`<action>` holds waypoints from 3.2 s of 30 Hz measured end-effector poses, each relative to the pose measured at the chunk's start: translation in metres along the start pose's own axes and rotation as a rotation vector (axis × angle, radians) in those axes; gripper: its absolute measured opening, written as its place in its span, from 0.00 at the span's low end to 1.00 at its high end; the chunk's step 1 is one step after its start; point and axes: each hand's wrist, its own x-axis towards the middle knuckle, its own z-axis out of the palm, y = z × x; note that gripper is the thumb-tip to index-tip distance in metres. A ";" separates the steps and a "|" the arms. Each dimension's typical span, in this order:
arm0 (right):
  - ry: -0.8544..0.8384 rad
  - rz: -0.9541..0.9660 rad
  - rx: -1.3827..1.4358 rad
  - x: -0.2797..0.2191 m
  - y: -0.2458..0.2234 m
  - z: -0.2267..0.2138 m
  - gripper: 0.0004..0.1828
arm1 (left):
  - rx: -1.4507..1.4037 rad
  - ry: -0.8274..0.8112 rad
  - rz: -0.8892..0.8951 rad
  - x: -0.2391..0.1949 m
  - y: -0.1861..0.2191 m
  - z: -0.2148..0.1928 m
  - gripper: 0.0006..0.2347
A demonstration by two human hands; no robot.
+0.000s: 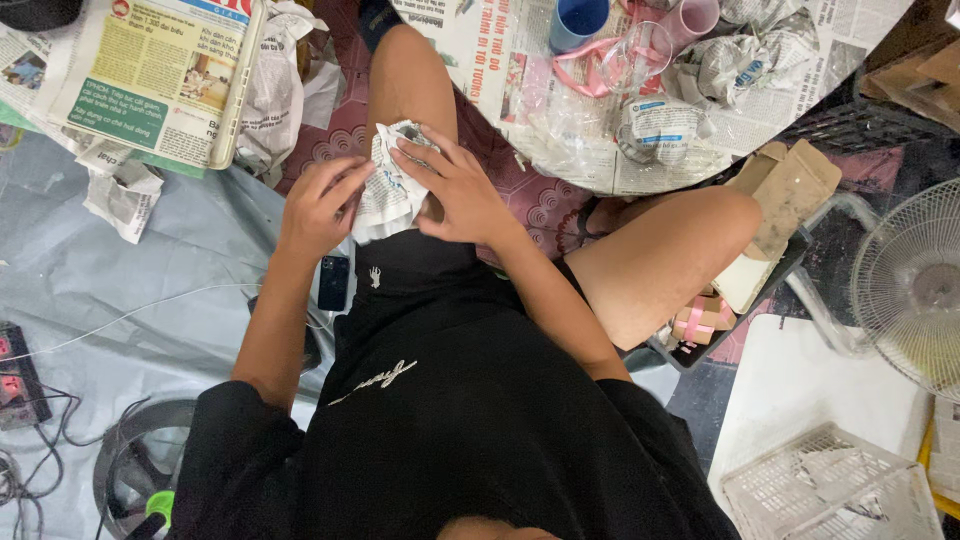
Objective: The person sits on the floor and wraps small cups in newspaper. They pick up a cup, place it on a newspaper sheet, fold the paper around it, and place the wrapped bundle into a black crate. This process is repeated for multiple cups.
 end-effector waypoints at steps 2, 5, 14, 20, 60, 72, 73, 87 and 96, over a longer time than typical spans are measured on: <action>0.024 -0.005 -0.005 -0.001 0.003 0.003 0.46 | 0.025 0.000 0.081 0.009 0.001 0.001 0.17; 0.051 0.000 0.032 -0.003 0.005 0.003 0.39 | -0.025 0.005 0.126 0.021 -0.005 0.003 0.13; 0.192 0.024 0.085 -0.005 0.016 0.025 0.15 | -0.297 0.070 -0.360 0.047 0.000 0.037 0.13; 0.453 0.040 0.228 -0.004 0.013 0.037 0.27 | -0.267 0.026 -0.456 0.057 0.009 0.039 0.18; 0.713 0.457 0.796 -0.082 0.064 -0.115 0.24 | -1.339 -0.523 -0.382 0.175 0.017 0.192 0.11; 0.800 0.520 0.037 -0.068 0.236 -0.225 0.13 | -0.846 -0.339 -0.047 0.214 0.052 0.213 0.24; 0.799 0.484 -0.075 -0.058 0.251 -0.231 0.14 | -0.826 -0.348 -0.034 0.214 0.052 0.214 0.23; 0.637 0.693 -0.423 -0.015 0.325 -0.225 0.16 | -0.801 -0.358 0.093 0.224 0.062 0.223 0.20; 0.686 0.483 -0.432 -0.023 0.278 -0.232 0.18 | -0.825 -0.357 0.110 0.217 0.064 0.224 0.19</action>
